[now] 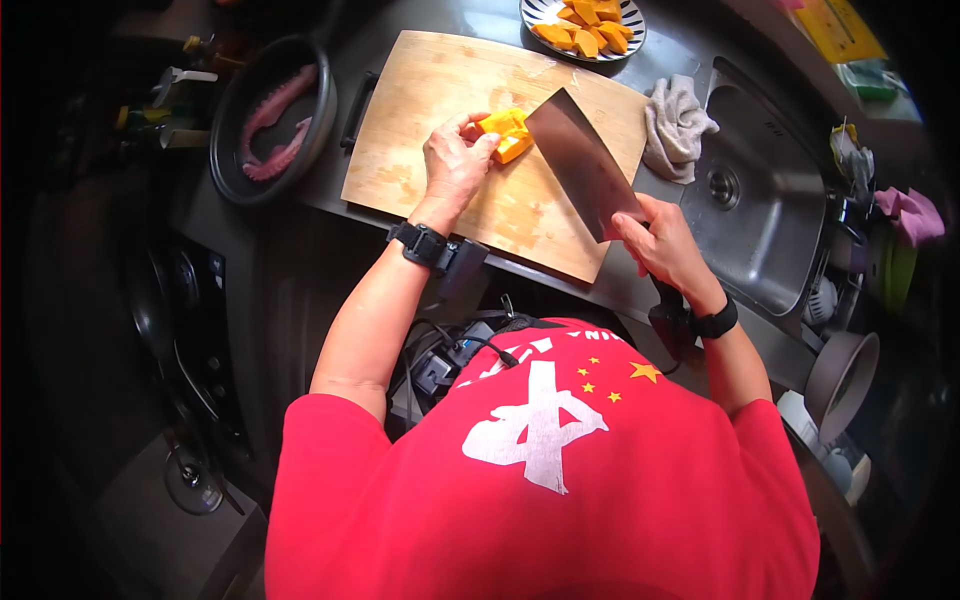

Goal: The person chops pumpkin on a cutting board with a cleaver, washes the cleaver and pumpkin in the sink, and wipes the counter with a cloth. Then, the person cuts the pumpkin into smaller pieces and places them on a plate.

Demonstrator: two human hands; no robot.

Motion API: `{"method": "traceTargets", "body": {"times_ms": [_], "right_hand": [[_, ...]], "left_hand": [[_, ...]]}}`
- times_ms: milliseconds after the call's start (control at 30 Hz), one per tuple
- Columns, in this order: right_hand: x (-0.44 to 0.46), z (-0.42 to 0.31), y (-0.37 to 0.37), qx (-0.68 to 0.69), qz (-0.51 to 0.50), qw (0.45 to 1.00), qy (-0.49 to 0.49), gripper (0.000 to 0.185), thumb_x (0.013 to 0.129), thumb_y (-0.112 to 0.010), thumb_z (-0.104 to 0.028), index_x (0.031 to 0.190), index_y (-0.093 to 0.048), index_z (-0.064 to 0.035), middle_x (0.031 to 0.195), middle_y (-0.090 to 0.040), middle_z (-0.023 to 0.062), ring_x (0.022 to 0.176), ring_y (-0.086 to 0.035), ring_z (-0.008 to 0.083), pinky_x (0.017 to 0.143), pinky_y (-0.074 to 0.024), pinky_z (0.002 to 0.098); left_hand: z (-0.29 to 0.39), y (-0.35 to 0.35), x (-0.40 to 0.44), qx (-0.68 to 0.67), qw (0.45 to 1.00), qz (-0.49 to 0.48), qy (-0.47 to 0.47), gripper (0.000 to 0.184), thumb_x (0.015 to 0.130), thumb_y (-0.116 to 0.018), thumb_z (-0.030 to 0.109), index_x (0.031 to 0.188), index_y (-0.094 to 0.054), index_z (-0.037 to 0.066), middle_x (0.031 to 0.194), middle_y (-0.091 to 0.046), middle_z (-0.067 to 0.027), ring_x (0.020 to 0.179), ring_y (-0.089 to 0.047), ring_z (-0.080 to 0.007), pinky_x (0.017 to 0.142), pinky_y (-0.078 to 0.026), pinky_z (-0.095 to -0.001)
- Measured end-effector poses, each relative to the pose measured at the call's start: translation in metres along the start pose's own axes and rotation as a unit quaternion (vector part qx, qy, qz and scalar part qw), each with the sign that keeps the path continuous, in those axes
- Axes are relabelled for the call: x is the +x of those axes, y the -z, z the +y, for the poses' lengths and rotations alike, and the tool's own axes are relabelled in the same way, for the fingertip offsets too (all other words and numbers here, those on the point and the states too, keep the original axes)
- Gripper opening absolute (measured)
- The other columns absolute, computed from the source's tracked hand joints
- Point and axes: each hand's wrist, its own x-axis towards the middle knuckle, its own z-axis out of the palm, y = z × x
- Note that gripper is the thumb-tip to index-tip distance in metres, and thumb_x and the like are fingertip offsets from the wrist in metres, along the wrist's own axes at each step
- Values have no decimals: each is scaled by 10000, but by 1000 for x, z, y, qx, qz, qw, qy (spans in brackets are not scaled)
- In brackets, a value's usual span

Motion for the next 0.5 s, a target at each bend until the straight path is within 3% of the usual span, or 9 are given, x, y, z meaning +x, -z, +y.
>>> {"method": "traceTargets", "body": {"times_ms": [233,500], "right_hand": [[3,4,6,35,-29,999,-21,220,959,-543,-178,847,-564,10,567,-510,2,407,-494,85,371,-396,256],[20,-4,33,26,-137,989,-47,217,984,-544,-203,900,-565,-3,592,-518,4,400,-498,73,364,-394,245]], "left_hand": [[2,0,0,8,1000,-6,-16,313,875,-673,13,1187,-663,24,889,-661,-48,682,-645,-89,607,-549,-204],[7,3,4,10,1000,-28,-4,314,875,-666,-19,1181,-678,48,879,-637,-34,699,-644,-96,632,-565,-206]]}}
